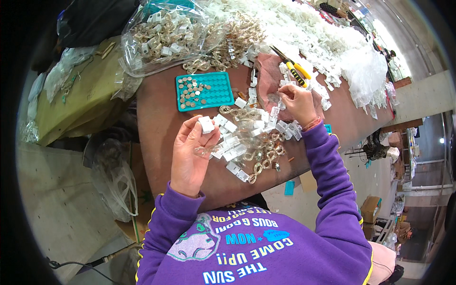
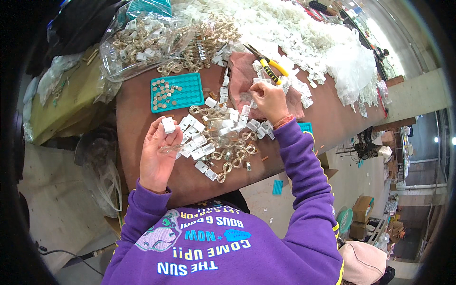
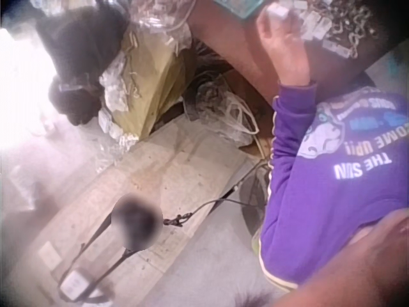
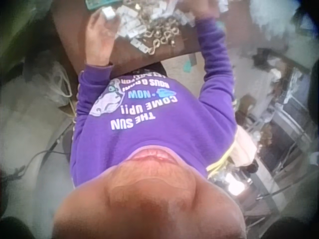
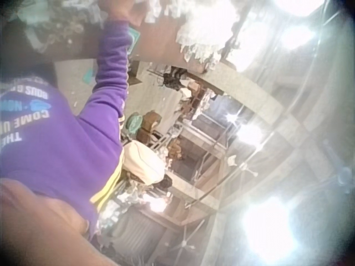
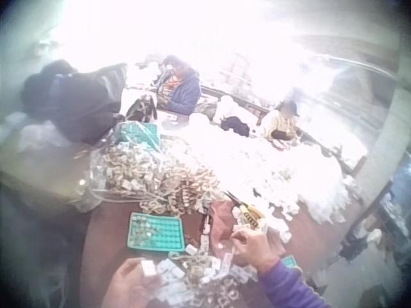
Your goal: The person repeatedly picks small white plastic housings and metallic pins from a workbench, inserts the pins into the housings, and places the assembled units into a blue tray. The person handles items one at a time and occasionally adjusts the tray position.
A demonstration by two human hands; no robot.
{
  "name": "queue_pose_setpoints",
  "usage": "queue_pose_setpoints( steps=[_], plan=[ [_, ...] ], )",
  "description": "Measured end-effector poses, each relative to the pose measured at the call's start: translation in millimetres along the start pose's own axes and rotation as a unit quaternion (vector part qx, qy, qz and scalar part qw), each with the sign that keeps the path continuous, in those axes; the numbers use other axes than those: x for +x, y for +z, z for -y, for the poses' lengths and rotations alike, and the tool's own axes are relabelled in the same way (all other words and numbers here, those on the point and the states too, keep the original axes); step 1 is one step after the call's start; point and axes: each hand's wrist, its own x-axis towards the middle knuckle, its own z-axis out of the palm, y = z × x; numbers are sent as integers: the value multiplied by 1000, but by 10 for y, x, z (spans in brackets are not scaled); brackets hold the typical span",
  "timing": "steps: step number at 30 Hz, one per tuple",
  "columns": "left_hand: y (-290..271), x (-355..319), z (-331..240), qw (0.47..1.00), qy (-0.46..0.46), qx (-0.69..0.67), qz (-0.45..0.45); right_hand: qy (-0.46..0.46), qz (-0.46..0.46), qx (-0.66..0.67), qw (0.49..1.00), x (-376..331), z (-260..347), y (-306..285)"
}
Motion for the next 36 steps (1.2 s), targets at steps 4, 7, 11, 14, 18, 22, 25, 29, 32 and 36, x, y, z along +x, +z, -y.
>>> queue_pose_setpoints(
  steps=[4,7,11,14,18,22,25,29,32,36],
  plan=[
    [1,3,3,1000,-4,-8,-12,145,33,252,956,-7,19,-38],
    [3,9,5,1000,-9,-8,0,165,53,370,913,2,173,-91],
    [-2,-10,20,999,-16,2,-32,164,94,354,916,4,629,-141],
    [-2,-31,10,999,-34,17,-12,109,143,354,918,-51,1098,6],
    [6,-27,-6,999,-39,33,-1,57,175,400,898,-165,1529,197],
    [30,-34,-13,998,-34,51,2,25,139,352,925,-192,1627,340],
    [45,-38,-15,997,-44,66,-1,30,103,344,933,-259,1614,402],
    [70,-46,-7,993,-24,111,3,57,101,398,910,-326,1597,416],
    [87,-46,-4,990,-1,140,4,22,88,369,925,-344,1618,429],
    [91,-50,0,988,-1,154,-7,12,65,311,948,-382,1649,429]
  ],
)
